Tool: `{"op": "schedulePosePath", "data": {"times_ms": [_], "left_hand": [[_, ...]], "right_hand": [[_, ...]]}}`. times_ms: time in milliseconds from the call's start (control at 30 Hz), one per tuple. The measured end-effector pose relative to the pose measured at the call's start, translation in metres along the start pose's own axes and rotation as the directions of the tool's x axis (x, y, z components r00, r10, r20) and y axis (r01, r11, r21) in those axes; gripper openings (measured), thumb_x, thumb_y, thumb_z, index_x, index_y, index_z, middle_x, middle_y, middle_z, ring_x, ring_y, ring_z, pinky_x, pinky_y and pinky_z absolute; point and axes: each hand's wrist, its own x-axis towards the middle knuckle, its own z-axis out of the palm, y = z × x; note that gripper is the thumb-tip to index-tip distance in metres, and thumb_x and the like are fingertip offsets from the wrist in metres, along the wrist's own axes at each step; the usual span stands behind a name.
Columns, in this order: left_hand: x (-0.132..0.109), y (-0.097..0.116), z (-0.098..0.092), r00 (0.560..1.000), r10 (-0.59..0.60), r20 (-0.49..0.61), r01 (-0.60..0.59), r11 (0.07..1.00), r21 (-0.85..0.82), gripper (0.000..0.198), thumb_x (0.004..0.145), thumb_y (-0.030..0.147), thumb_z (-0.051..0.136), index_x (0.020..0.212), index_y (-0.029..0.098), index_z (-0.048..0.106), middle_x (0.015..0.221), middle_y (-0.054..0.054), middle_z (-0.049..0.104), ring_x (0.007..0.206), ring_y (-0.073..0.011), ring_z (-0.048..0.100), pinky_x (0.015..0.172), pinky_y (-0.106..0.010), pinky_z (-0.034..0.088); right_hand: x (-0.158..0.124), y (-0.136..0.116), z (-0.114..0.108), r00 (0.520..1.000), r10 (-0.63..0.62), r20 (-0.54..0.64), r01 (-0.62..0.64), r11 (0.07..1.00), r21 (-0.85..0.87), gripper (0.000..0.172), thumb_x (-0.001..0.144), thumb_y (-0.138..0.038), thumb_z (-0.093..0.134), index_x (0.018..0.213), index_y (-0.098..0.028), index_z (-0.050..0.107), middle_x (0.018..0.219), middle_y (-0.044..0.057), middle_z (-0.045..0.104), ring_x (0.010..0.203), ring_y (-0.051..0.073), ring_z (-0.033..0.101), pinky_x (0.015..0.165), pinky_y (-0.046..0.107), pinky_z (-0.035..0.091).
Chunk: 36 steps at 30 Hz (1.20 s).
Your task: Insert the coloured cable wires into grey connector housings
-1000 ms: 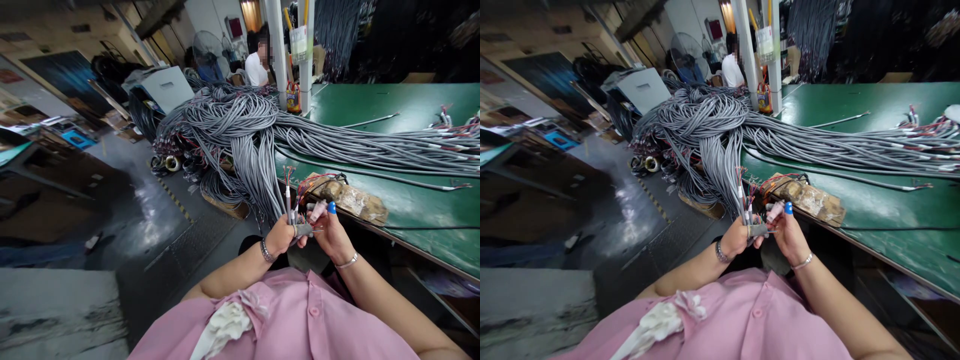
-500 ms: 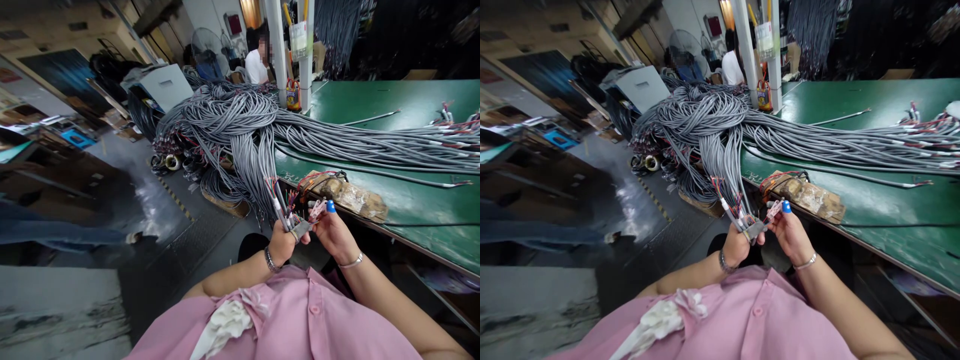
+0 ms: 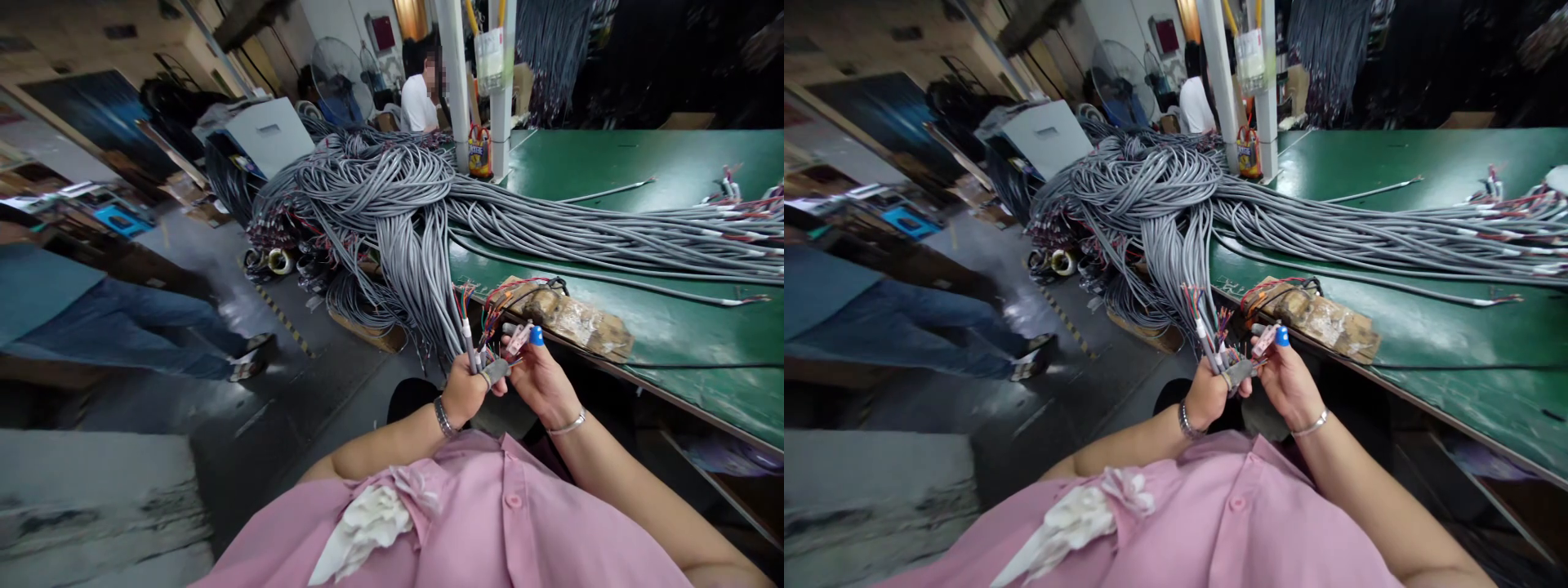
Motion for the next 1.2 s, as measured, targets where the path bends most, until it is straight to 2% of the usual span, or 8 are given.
{"op": "schedulePosePath", "data": {"times_ms": [167, 400, 567, 700, 867, 1067, 1200], "left_hand": [[-0.007, 0.004, -0.005, 1.000, 0.028, 0.004, -0.028, 0.999, -0.022, 0.037, 0.077, 0.044, 0.069, 0.058, 0.012, 0.063, 0.051, -0.003, 0.061, 0.045, -0.0114, 0.055, 0.048, -0.024, 0.047], [-0.016, 0.013, -0.011, 0.998, 0.058, -0.007, -0.058, 0.998, -0.007, 0.037, 0.079, 0.044, 0.067, 0.061, 0.012, 0.064, 0.051, -0.003, 0.061, 0.046, -0.0110, 0.056, 0.050, -0.023, 0.047], [-0.011, 0.014, -0.004, 0.996, 0.074, -0.040, -0.075, 0.997, -0.022, 0.042, 0.080, 0.047, 0.065, 0.055, 0.013, 0.062, 0.051, -0.004, 0.061, 0.047, -0.0118, 0.056, 0.050, -0.024, 0.046], [-0.006, 0.011, 0.001, 0.995, 0.072, -0.071, -0.074, 0.997, -0.027, 0.039, 0.080, 0.044, 0.065, 0.057, 0.013, 0.063, 0.052, -0.004, 0.061, 0.047, -0.0113, 0.056, 0.050, -0.024, 0.046], [-0.003, 0.003, 0.002, 0.993, 0.062, -0.105, -0.064, 0.998, -0.021, 0.038, 0.081, 0.044, 0.065, 0.059, 0.013, 0.064, 0.054, -0.004, 0.062, 0.048, -0.0115, 0.058, 0.050, -0.024, 0.047], [-0.003, -0.001, 0.001, 0.995, 0.057, -0.079, -0.056, 0.998, 0.019, 0.040, 0.081, 0.044, 0.065, 0.056, 0.012, 0.063, 0.051, -0.004, 0.061, 0.047, -0.0118, 0.057, 0.050, -0.024, 0.047], [-0.004, 0.002, 0.001, 0.995, 0.069, -0.066, -0.067, 0.997, 0.026, 0.041, 0.080, 0.045, 0.065, 0.057, 0.012, 0.063, 0.052, -0.004, 0.061, 0.048, -0.0118, 0.057, 0.051, -0.024, 0.048]], "right_hand": [[-0.002, -0.004, -0.013, 0.998, 0.005, -0.057, -0.002, 0.999, 0.046, 0.039, 0.086, -0.058, 0.056, 0.091, -0.022, 0.069, 0.084, 0.003, 0.069, 0.067, 0.014, 0.061, 0.062, 0.027, 0.052], [-0.005, -0.017, -0.021, 0.994, 0.097, -0.047, -0.098, 0.995, -0.024, 0.045, 0.081, -0.062, 0.059, 0.091, -0.019, 0.069, 0.084, 0.004, 0.069, 0.069, 0.014, 0.061, 0.064, 0.025, 0.052], [0.001, -0.020, -0.012, 0.995, 0.011, -0.100, -0.017, 0.998, -0.057, 0.027, 0.080, -0.047, 0.069, 0.084, -0.021, 0.069, 0.078, 0.001, 0.069, 0.068, 0.012, 0.061, 0.061, 0.023, 0.050], [0.003, -0.014, -0.011, 0.996, -0.011, -0.090, 0.007, 0.999, -0.045, 0.029, 0.082, -0.051, 0.065, 0.084, -0.022, 0.070, 0.080, 0.001, 0.070, 0.070, 0.013, 0.061, 0.064, 0.025, 0.051], [0.006, -0.007, -0.011, 0.989, -0.061, -0.137, 0.056, 0.998, -0.040, 0.024, 0.078, -0.044, 0.073, 0.086, -0.022, 0.071, 0.083, 0.000, 0.071, 0.073, 0.013, 0.062, 0.068, 0.026, 0.052], [0.008, -0.005, -0.006, 0.978, -0.096, -0.185, 0.096, 0.995, -0.005, 0.020, 0.076, -0.041, 0.075, 0.082, -0.022, 0.071, 0.083, 0.000, 0.072, 0.073, 0.013, 0.062, 0.067, 0.026, 0.052], [0.005, -0.003, -0.006, 0.982, -0.085, -0.170, 0.085, 0.996, -0.009, 0.025, 0.077, -0.047, 0.073, 0.085, -0.023, 0.071, 0.085, 0.000, 0.072, 0.073, 0.013, 0.062, 0.068, 0.026, 0.052]]}}
